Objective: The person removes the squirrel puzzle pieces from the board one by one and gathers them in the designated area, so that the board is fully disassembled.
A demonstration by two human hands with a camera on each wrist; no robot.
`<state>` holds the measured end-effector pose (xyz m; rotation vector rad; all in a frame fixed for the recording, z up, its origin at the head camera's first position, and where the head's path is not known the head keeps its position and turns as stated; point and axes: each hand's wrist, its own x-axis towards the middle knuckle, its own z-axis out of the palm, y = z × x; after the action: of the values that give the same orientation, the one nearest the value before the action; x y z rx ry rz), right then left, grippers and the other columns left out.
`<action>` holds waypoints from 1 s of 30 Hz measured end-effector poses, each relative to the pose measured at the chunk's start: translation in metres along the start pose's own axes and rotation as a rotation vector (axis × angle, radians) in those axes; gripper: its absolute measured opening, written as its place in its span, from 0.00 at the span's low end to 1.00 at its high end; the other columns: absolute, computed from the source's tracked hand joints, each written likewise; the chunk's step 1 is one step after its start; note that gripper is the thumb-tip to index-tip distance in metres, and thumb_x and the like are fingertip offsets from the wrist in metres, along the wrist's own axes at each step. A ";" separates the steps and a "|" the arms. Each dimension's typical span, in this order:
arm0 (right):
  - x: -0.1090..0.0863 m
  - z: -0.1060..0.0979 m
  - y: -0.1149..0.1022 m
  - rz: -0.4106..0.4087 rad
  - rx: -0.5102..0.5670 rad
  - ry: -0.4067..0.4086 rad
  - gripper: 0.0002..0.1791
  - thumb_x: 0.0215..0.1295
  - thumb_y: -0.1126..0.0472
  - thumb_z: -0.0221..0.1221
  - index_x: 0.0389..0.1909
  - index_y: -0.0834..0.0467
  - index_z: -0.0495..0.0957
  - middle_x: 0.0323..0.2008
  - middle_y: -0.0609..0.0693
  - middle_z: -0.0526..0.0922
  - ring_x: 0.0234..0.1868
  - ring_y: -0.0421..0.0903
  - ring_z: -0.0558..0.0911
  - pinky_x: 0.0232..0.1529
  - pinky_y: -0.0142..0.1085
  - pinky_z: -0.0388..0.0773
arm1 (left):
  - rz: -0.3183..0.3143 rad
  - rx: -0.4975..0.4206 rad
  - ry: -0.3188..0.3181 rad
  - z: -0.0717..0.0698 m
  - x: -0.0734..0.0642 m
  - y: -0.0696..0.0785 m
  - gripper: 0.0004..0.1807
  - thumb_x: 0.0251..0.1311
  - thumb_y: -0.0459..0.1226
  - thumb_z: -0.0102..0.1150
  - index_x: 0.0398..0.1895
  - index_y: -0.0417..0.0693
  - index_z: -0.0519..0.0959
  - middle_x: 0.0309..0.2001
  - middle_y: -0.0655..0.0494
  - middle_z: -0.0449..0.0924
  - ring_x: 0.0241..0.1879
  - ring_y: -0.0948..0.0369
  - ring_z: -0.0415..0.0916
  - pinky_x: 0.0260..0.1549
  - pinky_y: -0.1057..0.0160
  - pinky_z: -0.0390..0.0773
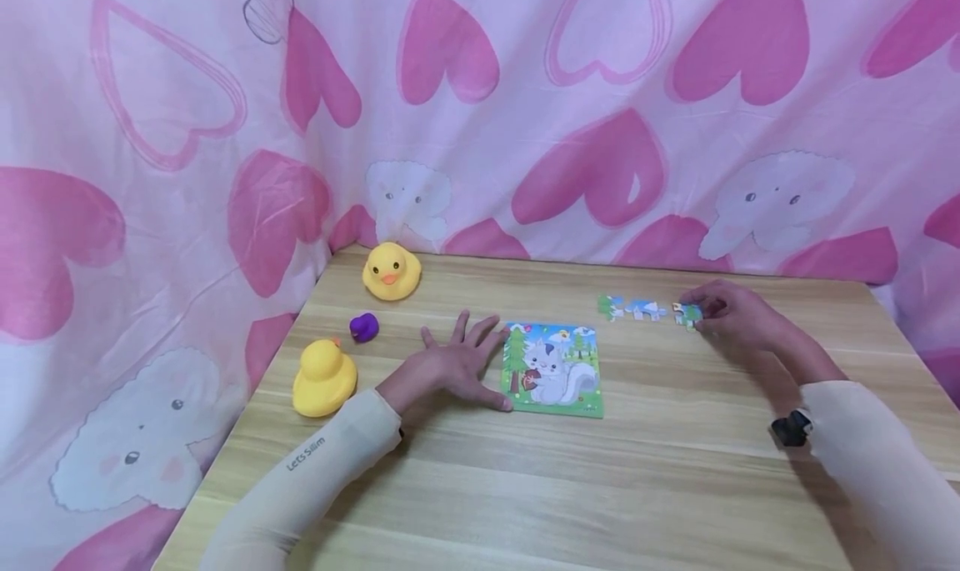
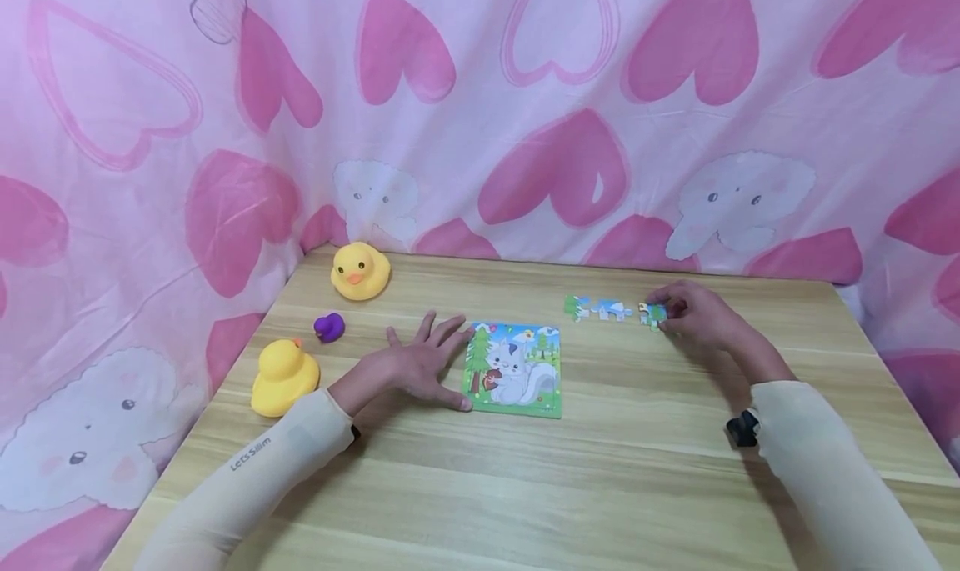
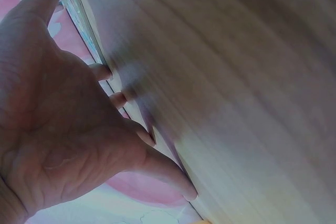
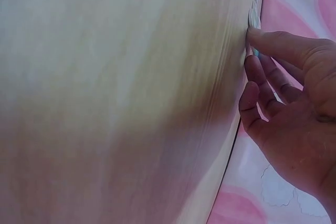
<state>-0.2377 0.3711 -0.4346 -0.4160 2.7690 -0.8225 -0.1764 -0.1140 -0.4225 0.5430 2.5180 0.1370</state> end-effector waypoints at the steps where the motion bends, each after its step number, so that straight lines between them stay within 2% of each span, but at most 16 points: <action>1: 0.000 0.001 0.001 -0.003 -0.007 -0.002 0.24 0.69 0.70 0.65 0.66 0.59 0.80 0.57 0.62 0.79 0.52 0.57 0.78 0.43 0.31 0.79 | -0.001 0.000 0.000 0.000 0.000 0.000 0.70 0.47 0.80 0.63 0.87 0.74 0.34 0.88 0.64 0.21 0.85 0.38 0.16 0.64 0.09 0.32; 9: 0.004 0.003 0.000 -0.024 -0.065 -0.004 0.25 0.69 0.71 0.65 0.67 0.59 0.80 0.59 0.64 0.79 0.52 0.58 0.80 0.49 0.45 0.81 | -0.003 0.001 0.008 0.001 -0.001 -0.001 0.70 0.47 0.80 0.62 0.87 0.74 0.35 0.88 0.64 0.21 0.85 0.39 0.17 0.64 0.09 0.32; 15: 0.002 0.000 -0.004 -0.027 -0.059 -0.006 0.28 0.67 0.73 0.65 0.68 0.61 0.78 0.59 0.65 0.80 0.53 0.61 0.81 0.51 0.51 0.84 | 0.001 0.006 0.012 0.000 -0.001 -0.001 0.70 0.48 0.81 0.61 0.87 0.75 0.34 0.88 0.64 0.21 0.85 0.39 0.17 0.64 0.08 0.33; 18: -0.001 0.000 -0.005 -0.040 -0.058 0.012 0.27 0.67 0.74 0.64 0.68 0.62 0.78 0.61 0.66 0.79 0.53 0.62 0.82 0.50 0.52 0.85 | 0.007 0.010 0.017 -0.001 0.000 0.000 0.70 0.47 0.81 0.61 0.87 0.75 0.34 0.88 0.63 0.21 0.85 0.38 0.17 0.63 0.08 0.33; 21: -0.001 0.003 -0.009 -0.055 -0.061 0.049 0.26 0.67 0.72 0.64 0.67 0.62 0.79 0.61 0.66 0.78 0.53 0.62 0.83 0.47 0.46 0.86 | 0.007 0.010 0.012 -0.002 -0.001 0.002 0.70 0.48 0.81 0.61 0.87 0.74 0.35 0.88 0.63 0.21 0.85 0.38 0.17 0.63 0.08 0.33; 25: -0.001 0.013 -0.026 -0.108 -0.093 0.089 0.25 0.66 0.68 0.68 0.64 0.63 0.80 0.57 0.64 0.81 0.49 0.58 0.84 0.44 0.42 0.85 | 0.002 0.011 0.002 -0.002 -0.002 0.003 0.70 0.48 0.80 0.61 0.87 0.73 0.35 0.88 0.63 0.21 0.85 0.38 0.17 0.64 0.09 0.33; 30: -0.002 0.028 -0.066 -0.159 -0.105 0.068 0.23 0.68 0.64 0.68 0.63 0.63 0.81 0.55 0.60 0.84 0.48 0.53 0.84 0.47 0.47 0.85 | -0.002 0.014 0.009 -0.001 -0.003 0.003 0.70 0.48 0.81 0.61 0.87 0.73 0.34 0.88 0.63 0.22 0.86 0.38 0.18 0.64 0.08 0.34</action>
<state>-0.2138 0.3044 -0.4204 -0.6462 2.8803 -0.7406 -0.1736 -0.1129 -0.4201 0.5468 2.5303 0.1219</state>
